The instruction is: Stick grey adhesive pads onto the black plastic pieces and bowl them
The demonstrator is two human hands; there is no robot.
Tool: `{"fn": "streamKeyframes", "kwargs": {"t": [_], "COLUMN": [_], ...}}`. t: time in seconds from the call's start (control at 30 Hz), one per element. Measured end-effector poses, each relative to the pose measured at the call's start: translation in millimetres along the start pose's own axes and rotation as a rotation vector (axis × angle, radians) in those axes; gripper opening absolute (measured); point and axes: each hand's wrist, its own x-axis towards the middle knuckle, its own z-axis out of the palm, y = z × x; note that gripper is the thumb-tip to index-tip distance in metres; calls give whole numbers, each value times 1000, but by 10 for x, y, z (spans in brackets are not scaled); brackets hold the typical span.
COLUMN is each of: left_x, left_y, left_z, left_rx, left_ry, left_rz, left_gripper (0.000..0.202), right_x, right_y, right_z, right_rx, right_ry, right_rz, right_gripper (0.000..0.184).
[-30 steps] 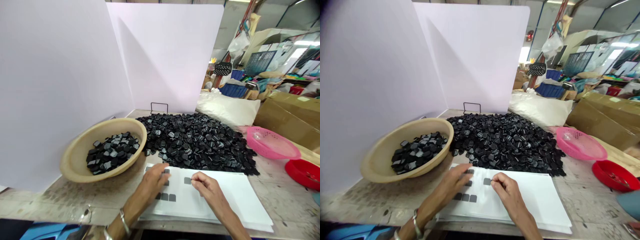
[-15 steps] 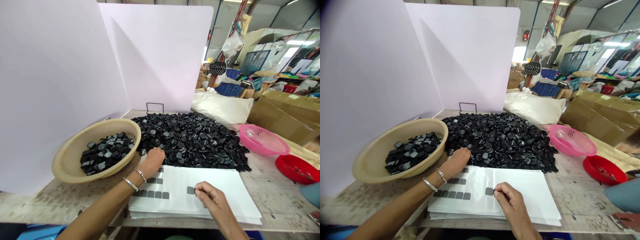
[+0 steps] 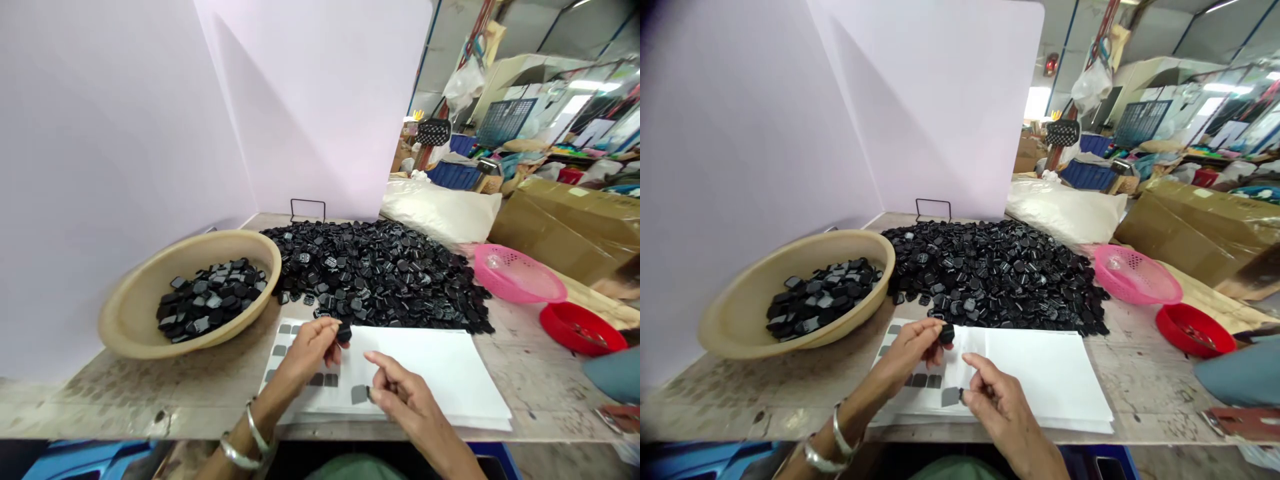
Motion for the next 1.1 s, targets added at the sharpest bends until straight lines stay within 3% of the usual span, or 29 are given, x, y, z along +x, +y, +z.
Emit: {"fn": "streamKeyframes", "kwargs": {"t": [0.1, 0.17, 0.33, 0.47, 0.57, 0.67, 0.8, 0.9, 1.1], "left_x": [-222, -284, -315, -373, -407, -396, -360, -353, -331], "left_y": [-47, -60, 7, 50, 29, 0, 12, 37, 39], "left_z": [215, 283, 310, 332, 370, 412, 448, 458, 453], "left_rx": [-447, -569, -709, -855, -817, -773, -789, -847, -889], "left_ry": [-65, -74, -118, -186, -190, -149, -111, -153, -187], "left_rz": [-77, -106, -168, -187, -171, -169, -184, -186, -194], "left_gripper": [31, 27, 30, 37, 47, 44, 41, 39, 39], "right_x": [8, -4, -43, -39, -50, -77, -88, -63, -18], "right_y": [-18, 2, 42, 13, 8, 27, 44, 38, 48], "right_z": [107, 137, 75, -10, -26, -1, 6, -18, -22], "right_rx": [-58, -118, -42, 192, 239, 217, 11, -237, -532], "right_ry": [-78, -77, -90, -151, -173, -132, 140, 321, 230], "right_rz": [-3, 16, 21, 162, 206, 140, -5, -114, -261], "right_gripper": [47, 49, 43, 52, 52, 45, 34, 26, 22]}}
